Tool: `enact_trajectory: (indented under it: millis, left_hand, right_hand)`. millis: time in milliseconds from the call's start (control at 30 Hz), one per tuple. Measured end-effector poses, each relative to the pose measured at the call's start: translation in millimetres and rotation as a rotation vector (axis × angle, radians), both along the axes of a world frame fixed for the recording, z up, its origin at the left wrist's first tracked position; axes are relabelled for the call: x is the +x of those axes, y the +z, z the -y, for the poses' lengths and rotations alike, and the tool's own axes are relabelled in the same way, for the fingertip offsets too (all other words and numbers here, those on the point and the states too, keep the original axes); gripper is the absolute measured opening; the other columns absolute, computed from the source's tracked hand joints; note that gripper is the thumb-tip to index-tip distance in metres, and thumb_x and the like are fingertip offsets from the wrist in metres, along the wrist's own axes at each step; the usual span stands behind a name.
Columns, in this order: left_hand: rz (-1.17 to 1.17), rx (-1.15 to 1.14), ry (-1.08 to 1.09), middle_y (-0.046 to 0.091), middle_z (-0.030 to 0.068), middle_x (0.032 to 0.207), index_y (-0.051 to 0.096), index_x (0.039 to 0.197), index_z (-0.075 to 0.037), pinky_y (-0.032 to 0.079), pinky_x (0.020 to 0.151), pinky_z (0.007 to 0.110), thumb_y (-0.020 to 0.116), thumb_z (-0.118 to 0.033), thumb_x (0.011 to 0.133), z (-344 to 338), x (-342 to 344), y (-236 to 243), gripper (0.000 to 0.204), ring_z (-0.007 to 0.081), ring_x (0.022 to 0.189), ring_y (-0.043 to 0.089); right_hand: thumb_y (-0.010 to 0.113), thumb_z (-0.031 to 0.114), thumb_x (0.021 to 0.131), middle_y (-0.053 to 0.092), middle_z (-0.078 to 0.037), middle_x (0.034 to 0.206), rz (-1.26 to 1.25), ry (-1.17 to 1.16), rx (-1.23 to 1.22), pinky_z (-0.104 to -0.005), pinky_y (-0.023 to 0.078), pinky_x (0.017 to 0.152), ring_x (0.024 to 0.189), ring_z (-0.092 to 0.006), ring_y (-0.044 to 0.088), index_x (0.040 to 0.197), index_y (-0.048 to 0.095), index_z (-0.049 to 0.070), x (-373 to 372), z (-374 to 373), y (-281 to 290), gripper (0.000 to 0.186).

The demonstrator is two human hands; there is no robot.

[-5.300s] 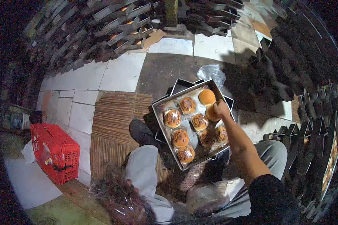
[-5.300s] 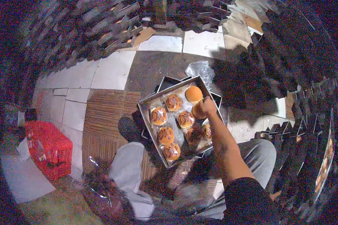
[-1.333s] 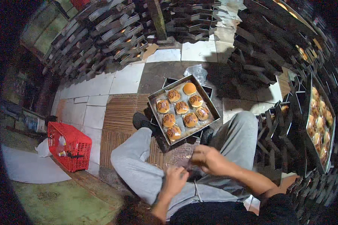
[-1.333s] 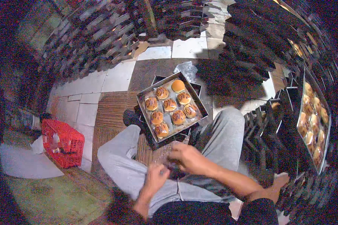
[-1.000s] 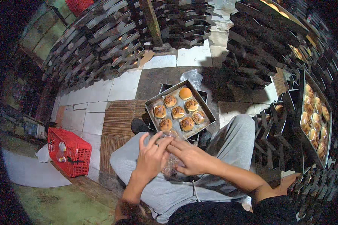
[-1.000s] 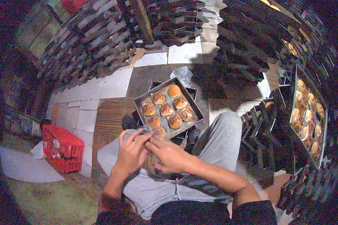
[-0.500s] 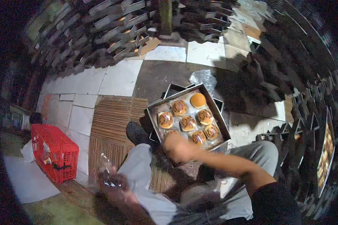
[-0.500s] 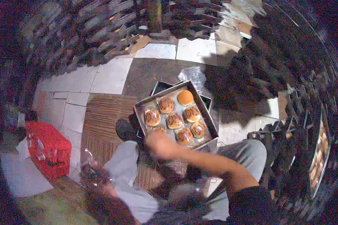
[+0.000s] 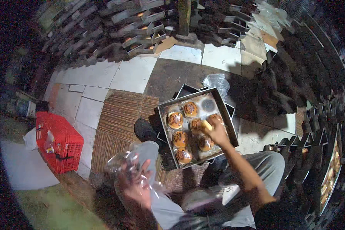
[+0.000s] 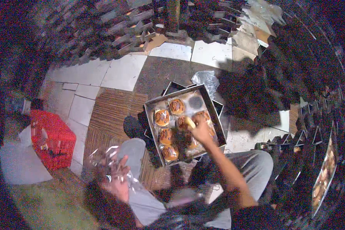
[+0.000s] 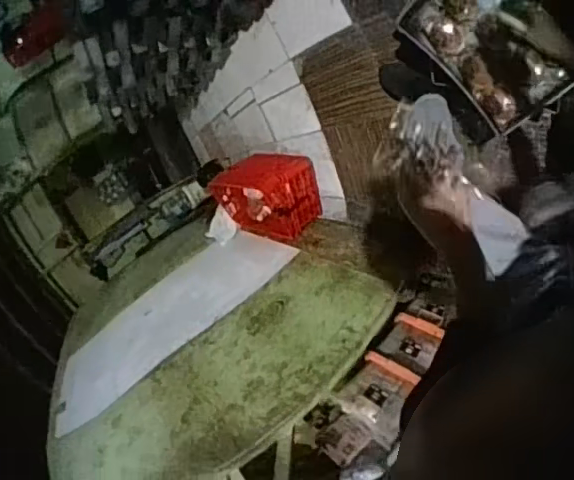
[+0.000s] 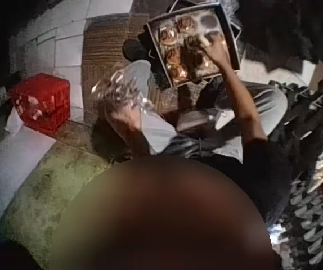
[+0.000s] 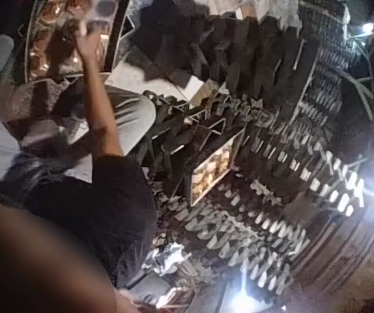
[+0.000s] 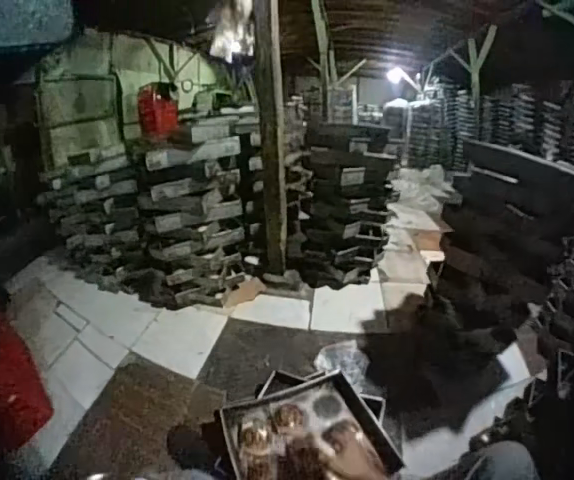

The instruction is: Individually wrapping baked buns into plastic bags at a bakery.

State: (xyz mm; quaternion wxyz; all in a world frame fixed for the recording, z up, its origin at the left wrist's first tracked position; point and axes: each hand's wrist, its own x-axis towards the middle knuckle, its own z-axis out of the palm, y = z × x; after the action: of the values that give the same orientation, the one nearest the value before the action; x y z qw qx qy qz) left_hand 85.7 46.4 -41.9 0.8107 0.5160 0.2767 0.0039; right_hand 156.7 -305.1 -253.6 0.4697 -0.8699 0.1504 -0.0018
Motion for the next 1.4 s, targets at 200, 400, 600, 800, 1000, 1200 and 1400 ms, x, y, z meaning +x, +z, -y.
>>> enact_trajectory:
  millis: [200,400,600,800,1000,1200,1400]
  left_hand:
    - [0.072,-0.531,-0.004,0.062,0.0214,0.128,0.05,0.132,-0.008,0.06,0.088,0.046,0.05,-0.047,0.106,2.0,-22.7,-9.7,0.047,0.0419,0.121,0.063]
    - [0.151,-0.627,0.118,0.061,0.0217,0.128,0.052,0.13,-0.01,0.058,0.089,0.064,0.05,-0.05,0.105,-10.9,-71.7,21.9,0.048,0.0486,0.116,0.063]
    - [0.357,-0.313,0.044,0.053,0.0165,0.144,0.053,0.139,-0.005,0.051,0.103,0.048,0.045,-0.05,0.107,-11.0,-120.6,-12.1,0.056,0.0339,0.119,0.062]
    - [0.405,-0.594,-0.089,0.06,0.0261,0.136,0.041,0.149,0.001,0.061,0.091,0.052,0.034,-0.056,0.107,1.9,-117.3,-3.5,0.071,0.0437,0.118,0.064]
    - [0.342,-0.549,-0.123,0.069,0.0221,0.12,0.055,0.137,-0.001,0.066,0.076,0.044,0.039,-0.057,0.105,-5.6,-104.8,42.6,0.066,0.0343,0.102,0.073]
    - [0.252,-0.419,-0.102,0.065,0.0168,0.132,0.049,0.145,-0.005,0.06,0.088,0.048,0.035,-0.066,0.104,-22.8,-148.5,71.3,0.075,0.0301,0.112,0.068]
    - [-0.257,0.722,-0.258,0.068,0.0162,0.121,0.061,0.129,-0.003,0.054,0.091,0.042,0.048,-0.05,0.105,-50.8,-190.6,72.1,0.054,0.0299,0.114,0.066]
  right_hand:
    - [0.076,0.016,0.087,0.057,-0.014,0.137,-0.183,0.008,1.596,-0.0558,0.059,0.096,0.124,-0.0318,0.059,0.149,0.042,0.007,-160.2,-92.8,202.4,0.071]
    - [0.072,-0.001,0.08,0.061,-0.02,0.138,0.233,0.55,0.396,-0.0436,0.05,0.106,0.128,-0.0359,0.06,0.142,0.053,0.001,-204.4,-185.2,278.7,0.065]
    - [0.051,-0.003,0.09,0.042,-0.022,0.157,0.52,0.8,0.052,-0.0519,0.033,0.12,0.148,-0.0442,0.034,0.147,0.049,0.001,-219.5,-225.9,268.9,0.057]
    - [0.063,0.009,0.093,0.061,-0.02,0.126,0.363,0.708,0.066,-0.0446,0.048,0.1,0.118,-0.0378,0.058,0.123,0.062,0.0,-230.7,-220.8,295.8,0.032]
    - [0.063,0.007,0.098,0.066,-0.008,0.081,-0.133,1.462,0.644,-0.0303,0.05,0.069,0.077,-0.0168,0.064,0.093,0.066,-0.002,-217.9,-164.2,310.7,0.011]
    - [0.071,0.003,0.09,0.07,-0.014,0.101,0.556,0.528,0.251,-0.0359,0.054,0.084,0.092,-0.0255,0.068,0.102,0.071,-0.001,-207.3,-194.3,315.0,0.013]
    - [0.072,0.004,0.09,0.074,-0.014,0.097,0.409,0.441,0.572,-0.0345,0.055,0.084,0.091,-0.0269,0.072,0.1,0.074,0.0,-188.5,-229.6,259.8,0.012]
